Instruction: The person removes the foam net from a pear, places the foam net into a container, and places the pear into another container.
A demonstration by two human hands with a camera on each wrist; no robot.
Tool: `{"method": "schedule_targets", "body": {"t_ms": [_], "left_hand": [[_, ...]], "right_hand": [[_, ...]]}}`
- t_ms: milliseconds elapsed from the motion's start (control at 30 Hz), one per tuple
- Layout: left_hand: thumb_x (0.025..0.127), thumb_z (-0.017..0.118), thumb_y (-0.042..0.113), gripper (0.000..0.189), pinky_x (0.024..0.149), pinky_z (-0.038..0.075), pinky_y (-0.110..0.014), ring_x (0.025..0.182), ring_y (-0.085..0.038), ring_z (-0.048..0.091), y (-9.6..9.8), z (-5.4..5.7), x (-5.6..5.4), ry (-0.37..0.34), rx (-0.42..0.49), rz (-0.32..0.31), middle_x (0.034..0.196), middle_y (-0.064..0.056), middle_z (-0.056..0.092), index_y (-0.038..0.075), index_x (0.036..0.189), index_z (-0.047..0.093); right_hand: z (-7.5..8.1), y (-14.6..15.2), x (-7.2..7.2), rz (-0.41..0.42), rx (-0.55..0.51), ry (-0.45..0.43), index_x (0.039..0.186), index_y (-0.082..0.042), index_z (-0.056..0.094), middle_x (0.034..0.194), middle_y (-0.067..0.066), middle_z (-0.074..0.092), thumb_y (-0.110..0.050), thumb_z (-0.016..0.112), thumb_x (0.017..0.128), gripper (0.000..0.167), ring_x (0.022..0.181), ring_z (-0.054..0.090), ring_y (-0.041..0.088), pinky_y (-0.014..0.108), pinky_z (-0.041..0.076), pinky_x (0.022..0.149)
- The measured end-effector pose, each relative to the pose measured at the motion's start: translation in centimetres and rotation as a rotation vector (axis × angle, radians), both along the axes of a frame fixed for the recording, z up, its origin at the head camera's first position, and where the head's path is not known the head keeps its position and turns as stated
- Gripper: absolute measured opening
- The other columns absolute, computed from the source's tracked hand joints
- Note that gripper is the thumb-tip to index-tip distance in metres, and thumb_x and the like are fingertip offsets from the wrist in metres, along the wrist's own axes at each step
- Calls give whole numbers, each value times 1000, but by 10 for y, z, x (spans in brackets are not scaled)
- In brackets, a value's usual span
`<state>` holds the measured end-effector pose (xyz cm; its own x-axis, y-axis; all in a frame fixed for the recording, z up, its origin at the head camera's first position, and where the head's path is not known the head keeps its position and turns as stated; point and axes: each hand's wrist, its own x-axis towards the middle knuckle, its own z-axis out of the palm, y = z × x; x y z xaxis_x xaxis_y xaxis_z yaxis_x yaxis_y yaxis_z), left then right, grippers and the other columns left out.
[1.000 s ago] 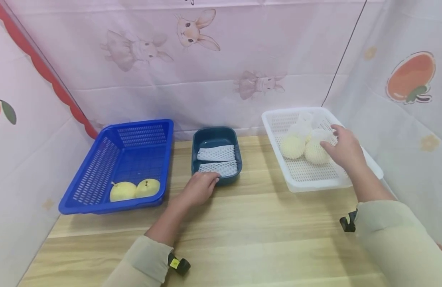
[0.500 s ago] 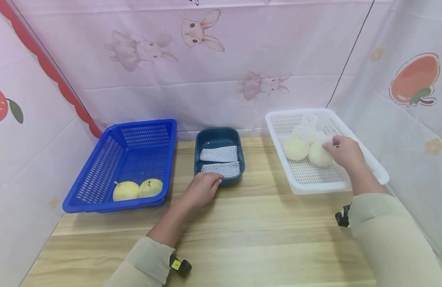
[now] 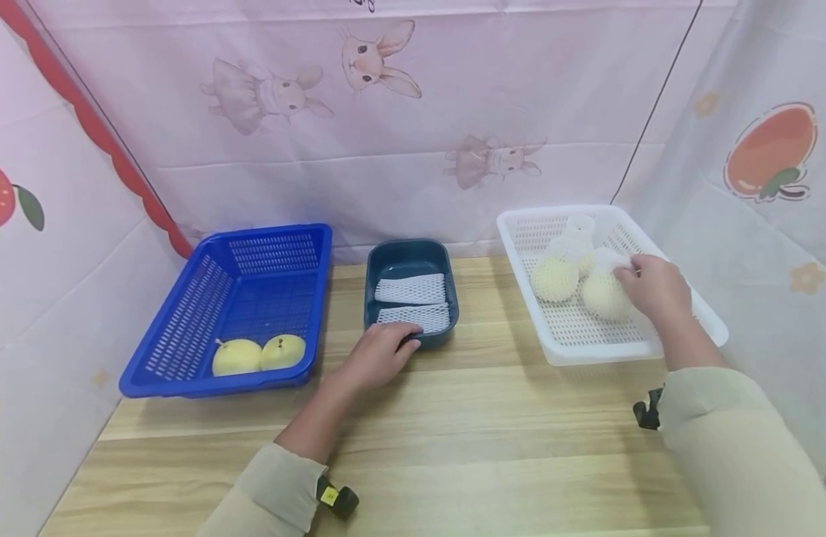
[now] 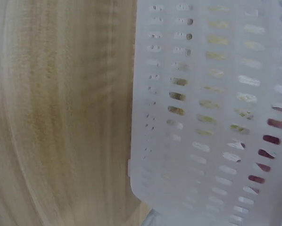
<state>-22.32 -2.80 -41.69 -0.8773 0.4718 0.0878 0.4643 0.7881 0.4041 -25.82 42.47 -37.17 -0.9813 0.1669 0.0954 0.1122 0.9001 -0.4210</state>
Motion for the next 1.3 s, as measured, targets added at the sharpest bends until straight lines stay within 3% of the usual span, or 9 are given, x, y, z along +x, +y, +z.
{"method": "schedule_targets", "body": {"t_ms": [267, 433, 567, 667, 767, 833, 900, 1100, 1300], "left_hand": [[101, 55, 28, 33, 115, 34, -42, 130, -16, 53, 0, 3, 1, -65, 85, 20, 134, 2, 62, 17, 132, 61], [102, 55, 29, 37, 122, 16, -47, 135, -16, 48, 1, 7, 3, -102, 121, 27, 138, 3, 59, 17, 137, 57], [102, 55, 29, 39, 123, 13, -46, 136, -16, 47, 1, 9, 5, -102, 148, 22, 140, 3, 58, 16, 138, 56], [101, 55, 29, 39, 124, 12, -44, 136, -15, 47, 1, 11, 7, -98, 189, 22, 140, 3, 58, 16, 139, 55], [101, 55, 30, 39, 124, 13, -43, 136, -15, 47, 1, 14, 9, -87, 223, 18, 140, 3, 58, 16, 139, 55], [102, 55, 31, 39, 123, 15, -43, 137, -15, 46, 0, 16, 12, -79, 238, 16, 140, 3, 58, 17, 138, 56], [102, 55, 32, 39, 122, 20, -43, 137, -16, 46, -1, 19, 15, -76, 261, 19, 140, 3, 57, 18, 138, 56], [101, 56, 35, 39, 112, 39, -40, 135, -14, 47, -7, 27, 26, -65, 347, 16, 140, 4, 57, 22, 138, 56], [93, 66, 40, 50, 110, 42, -38, 133, -15, 51, -13, 29, 35, -64, 372, -46, 139, 2, 58, 18, 137, 58]], "right_hand": [[22, -3, 12, 13, 24, 102, 107, 8, 57, 100, 31, 58, -37, 47, 102, 47, 82, 51, 40, 47, 40, 64], [42, -13, 21, 40, 9, 199, 107, 9, 58, 104, 33, 57, -36, 50, 101, 47, 88, 51, 45, 55, 42, 69], [61, -33, 32, 105, 9, 308, 103, 8, 60, 103, 31, 59, -30, 55, 100, 38, 93, 54, 47, 56, 43, 72], [73, -56, 40, 188, 8, 413, 93, 4, 63, 95, 25, 64, -23, 62, 97, 27, 87, 60, 38, 28, 48, 71], [80, -83, 48, 295, 0, 500, 84, -1, 63, 89, 17, 66, -15, 69, 92, 18, 78, 61, 13, 2, 39, 64], [79, -101, 53, 360, -3, 526, 83, -3, 63, 89, 12, 67, -11, 72, 89, 14, 77, 55, 1, -2, 38, 64], [75, -120, 57, 419, -13, 525, 83, -5, 65, 89, 8, 68, -9, 74, 87, 11, 77, 53, -3, 1, 42, 64], [49, -172, 66, 601, -116, 441, 89, -8, 69, 91, 4, 70, -10, 73, 88, 5, 76, 61, 12, 20, 54, 63], [15, -209, 72, 682, -234, 329, 95, -10, 71, 98, 3, 71, -15, 72, 90, 7, 85, 64, 14, 24, 57, 65]]}}
